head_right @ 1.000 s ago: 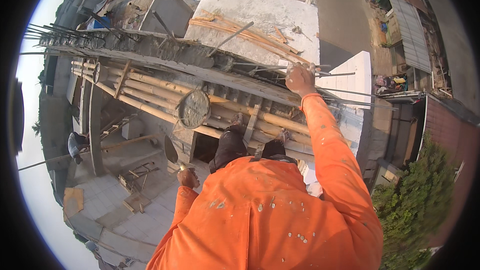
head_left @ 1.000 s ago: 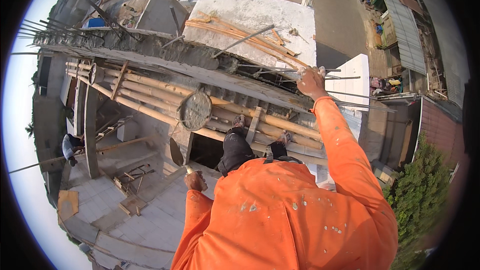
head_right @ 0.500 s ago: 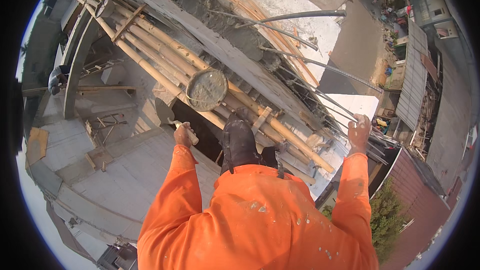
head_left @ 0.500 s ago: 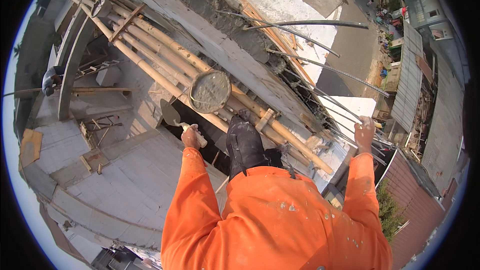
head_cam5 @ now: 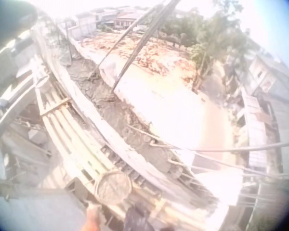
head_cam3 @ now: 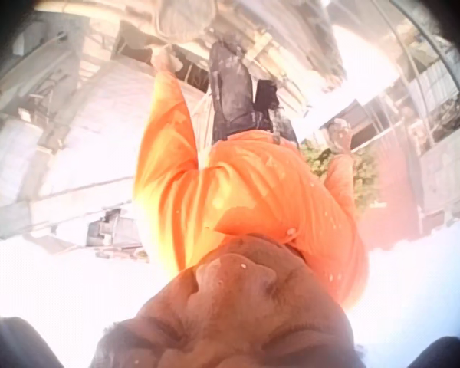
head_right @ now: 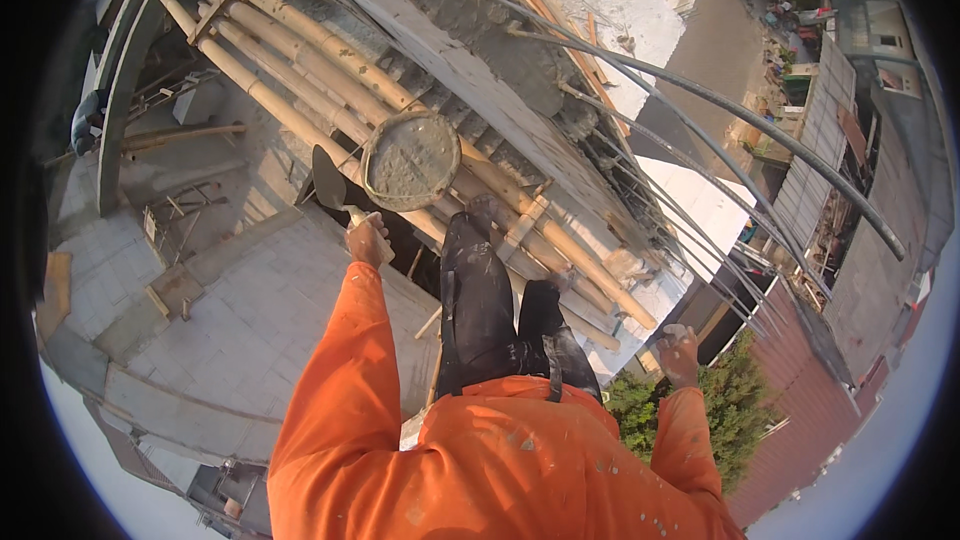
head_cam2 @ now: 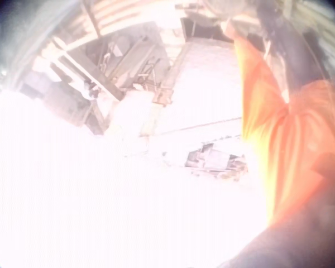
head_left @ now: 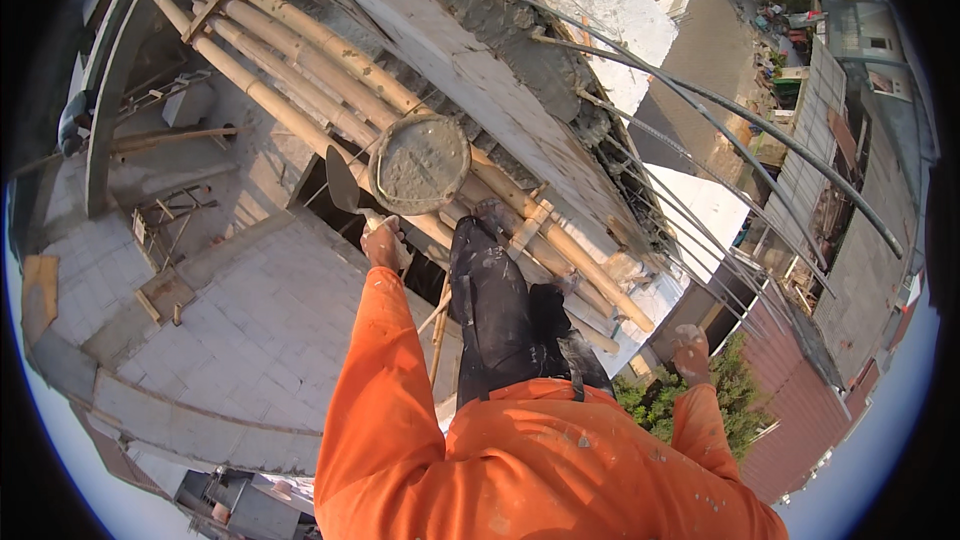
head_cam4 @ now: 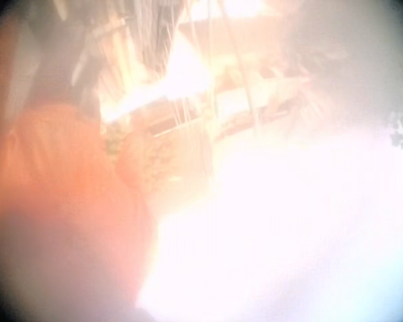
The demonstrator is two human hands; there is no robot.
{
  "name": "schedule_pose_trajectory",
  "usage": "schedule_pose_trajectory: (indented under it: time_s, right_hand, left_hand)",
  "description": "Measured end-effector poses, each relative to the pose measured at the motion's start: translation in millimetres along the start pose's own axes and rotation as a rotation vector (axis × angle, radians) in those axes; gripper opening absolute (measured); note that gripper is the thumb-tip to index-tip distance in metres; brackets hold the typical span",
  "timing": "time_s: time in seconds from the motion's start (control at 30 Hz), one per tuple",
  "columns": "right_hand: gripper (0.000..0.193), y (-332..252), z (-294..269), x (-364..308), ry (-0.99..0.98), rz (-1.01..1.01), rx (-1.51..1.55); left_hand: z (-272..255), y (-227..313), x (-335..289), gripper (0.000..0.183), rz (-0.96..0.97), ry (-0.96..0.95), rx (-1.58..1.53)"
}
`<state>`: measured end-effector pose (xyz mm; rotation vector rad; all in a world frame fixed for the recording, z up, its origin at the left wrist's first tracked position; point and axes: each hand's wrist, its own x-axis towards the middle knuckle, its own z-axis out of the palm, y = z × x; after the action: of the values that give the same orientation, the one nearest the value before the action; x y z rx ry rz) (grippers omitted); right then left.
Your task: The person applies mortar to a concrete beam using a trowel, scooping it from a bucket and smoothing it along the structure.
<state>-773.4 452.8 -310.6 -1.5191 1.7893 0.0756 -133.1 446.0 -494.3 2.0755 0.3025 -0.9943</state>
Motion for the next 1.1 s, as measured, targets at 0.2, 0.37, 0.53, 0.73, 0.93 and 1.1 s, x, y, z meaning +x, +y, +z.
schedule_pose_trajectory:
  time_s: [0.2, 0.37, 0.53, 0.73, 0.93, 1.1]
  right_hand:
    - [0.021, -42, 20, -10, -0.151, 0.113, -0.218]
    - [0.023, -33, 23, -30, -0.074, 0.340, 0.059]
    - [0.021, -79, 23, -40, -0.050, 0.527, 0.058]
    - [0.025, -51, 62, -73, -0.089, 0.507, 0.131]
    - [0.026, -62, 72, -81, -0.034, 0.568, 0.275]
    - [0.027, -11, 104, -99, 0.110, 0.449, 0.526]
  left_hand:
    - [43, 0, 45, 0.020, -0.109, -0.026, -0.406]
    - [94, 0, 57, 0.032, -0.161, -0.177, -0.544]
    - [139, 8, 46, 0.037, -0.177, -0.440, -0.504]
    - [152, 24, 57, 0.020, -0.228, -0.469, -0.489]
    - [111, 17, 54, 0.032, -0.235, -0.361, -0.474]
    - [127, 32, 18, 0.048, -0.432, -0.503, -0.298]
